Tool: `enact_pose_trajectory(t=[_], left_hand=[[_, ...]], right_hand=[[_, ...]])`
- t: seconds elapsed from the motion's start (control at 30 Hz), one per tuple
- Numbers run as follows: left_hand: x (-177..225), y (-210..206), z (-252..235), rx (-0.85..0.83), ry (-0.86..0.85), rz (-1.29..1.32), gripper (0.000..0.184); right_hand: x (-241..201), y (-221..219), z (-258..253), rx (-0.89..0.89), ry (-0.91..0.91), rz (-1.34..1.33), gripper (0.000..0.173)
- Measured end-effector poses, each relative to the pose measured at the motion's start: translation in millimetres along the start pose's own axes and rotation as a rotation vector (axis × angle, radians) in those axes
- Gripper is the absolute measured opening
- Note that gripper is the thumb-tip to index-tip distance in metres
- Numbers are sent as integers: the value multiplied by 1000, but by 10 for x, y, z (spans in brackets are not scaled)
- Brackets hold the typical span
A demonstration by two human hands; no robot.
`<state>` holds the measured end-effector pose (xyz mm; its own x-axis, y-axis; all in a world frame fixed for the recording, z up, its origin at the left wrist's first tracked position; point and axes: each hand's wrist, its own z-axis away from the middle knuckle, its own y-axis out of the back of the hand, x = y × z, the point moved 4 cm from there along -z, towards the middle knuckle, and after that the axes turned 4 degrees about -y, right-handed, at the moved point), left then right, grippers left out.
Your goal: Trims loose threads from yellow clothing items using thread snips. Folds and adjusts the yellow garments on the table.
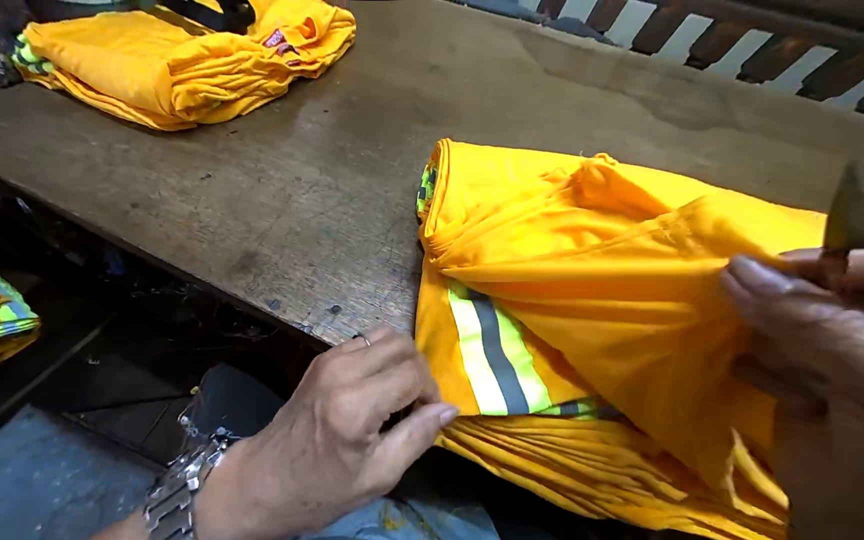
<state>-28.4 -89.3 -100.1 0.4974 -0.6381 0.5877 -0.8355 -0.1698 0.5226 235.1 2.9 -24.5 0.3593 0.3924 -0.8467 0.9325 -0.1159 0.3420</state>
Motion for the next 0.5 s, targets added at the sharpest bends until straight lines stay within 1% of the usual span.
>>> enact_pose_trajectory(t=[0.07,0.1,0.13,0.17,0.23,0.27,0.3,0.33,0.37,0.43,0.47,0.5], left_hand=[[-64,5,23,-66,40,121,16],[-91,-6,76,-159,52,176,17],[-107,-40,175,-321,63,204,19],[-98,-102,315,-525,77,233,20],[-68,-266,653,-890,133,255,14],[-91,-323,812,-989,170,215,13],[-141,-330,914,-983,213,175,17],[-205,-294,948,-871,264,156,22],[-269,-231,921,-684,326,162,26],[-338,-106,731,-216,451,244,23],[-327,-52,594,-41,502,283,20],[-305,-19,466,52,540,316,21]], right_hand=[[-45,-37,-25,5,10,-11,5],[-58,-65,-25,1,28,-15,5],[-60,-93,-17,-12,49,-13,6],[-61,-122,-8,-39,70,-2,7],[-59,-169,8,-107,95,38,8],[-54,-176,8,-136,101,52,8],[-46,-163,0,-149,104,50,8],[-48,-133,-11,-144,98,31,8],[-70,-97,-20,-133,75,5,7],[-157,-52,-45,-122,41,-82,4],[-211,-49,-53,-130,44,-91,4],[-263,-67,-60,-135,59,-85,4]])
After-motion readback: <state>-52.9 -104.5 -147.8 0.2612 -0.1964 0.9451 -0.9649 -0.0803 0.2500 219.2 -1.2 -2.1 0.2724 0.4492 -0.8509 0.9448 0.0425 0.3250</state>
